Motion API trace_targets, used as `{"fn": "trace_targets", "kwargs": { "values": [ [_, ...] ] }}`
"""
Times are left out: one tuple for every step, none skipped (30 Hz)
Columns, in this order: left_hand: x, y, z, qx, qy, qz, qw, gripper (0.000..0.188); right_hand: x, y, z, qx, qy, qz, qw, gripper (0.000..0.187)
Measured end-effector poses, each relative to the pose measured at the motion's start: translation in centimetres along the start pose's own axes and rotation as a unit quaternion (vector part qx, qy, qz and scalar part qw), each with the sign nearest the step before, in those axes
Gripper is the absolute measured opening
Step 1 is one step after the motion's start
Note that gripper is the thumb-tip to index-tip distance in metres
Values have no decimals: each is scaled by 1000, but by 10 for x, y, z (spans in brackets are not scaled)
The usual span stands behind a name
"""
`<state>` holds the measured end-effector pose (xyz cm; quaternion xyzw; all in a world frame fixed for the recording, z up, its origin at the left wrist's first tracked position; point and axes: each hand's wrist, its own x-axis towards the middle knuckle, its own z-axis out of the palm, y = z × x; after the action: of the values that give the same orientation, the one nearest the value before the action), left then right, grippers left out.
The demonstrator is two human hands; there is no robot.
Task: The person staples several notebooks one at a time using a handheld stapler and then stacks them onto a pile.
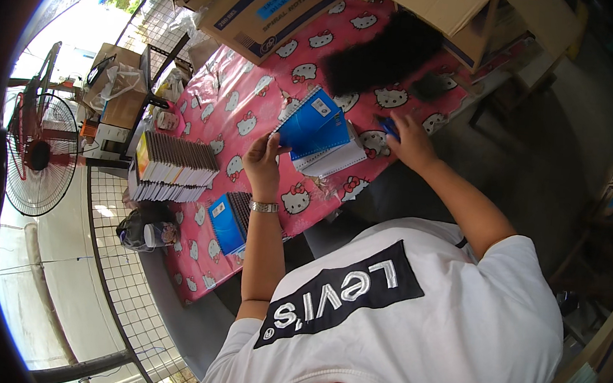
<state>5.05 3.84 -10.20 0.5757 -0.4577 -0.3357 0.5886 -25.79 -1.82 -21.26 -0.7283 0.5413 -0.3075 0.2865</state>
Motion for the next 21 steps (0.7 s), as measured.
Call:
{"fn": "trace_targets", "kwargs": {
  "values": [
    [0,-1,1,19,12,11,1000,20,2,-12,-2,47,28,-42,998,64],
    [0,-2,2,16,21,25,999,19,2,-34,-8,92,55,-83,991,65],
    [-3,-4,3,12,30,37,999,18,0,-60,-15,136,79,-123,980,66],
    [-7,-7,1,10,42,47,998,17,-3,-95,-27,142,34,-161,976,66],
    [-10,-7,2,23,45,55,997,16,-6,-125,-33,146,-8,-197,970,66],
    [-10,-5,6,36,43,65,996,15,-8,-139,-29,154,-18,-227,961,66],
    [-9,-4,9,49,41,76,995,14,-8,-149,-25,164,-28,-259,952,67],
    [-10,-5,9,62,46,82,994,14,-7,-157,-21,141,-27,-272,952,66],
    [-12,-7,8,75,51,88,992,15,-5,-163,-18,119,-27,-285,951,66],
    [-13,-7,7,88,57,93,990,16,-5,-166,-15,97,-27,-299,949,66],
    [-14,-8,7,109,51,99,988,17,-4,-167,-13,70,-25,-308,948,67],
    [-14,-9,6,130,45,104,985,18,-4,-167,-12,56,-16,-308,950,65],
    [-14,-8,7,150,39,110,982,20,-6,-166,-11,41,-7,-308,950,63],
    [-15,-8,8,156,42,116,980,20,-7,-166,-11,26,3,-308,951,62],
    [-16,-7,9,163,44,122,978,20,-8,-167,-11,75,-47,-262,961,60],
    [-17,-8,9,170,46,127,976,19,-9,-170,-13,124,-98,-213,964,58],
    [-18,-9,9,163,51,130,977,19,-9,-172,-15,171,-147,-163,961,56],
    [-19,-10,9,157,57,134,977,19,-6,-173,-20,328,-232,-55,914,54],
    [-19,-7,9,152,61,139,977,19,2,-174,-26,472,-305,55,825,53],
    [-18,-4,6,186,66,177,964,20,6,-174,-28,593,-366,162,699,51],
    [-17,0,0,220,73,214,949,20,-1,-176,-24,553,-316,111,763,52]
  ]
}}
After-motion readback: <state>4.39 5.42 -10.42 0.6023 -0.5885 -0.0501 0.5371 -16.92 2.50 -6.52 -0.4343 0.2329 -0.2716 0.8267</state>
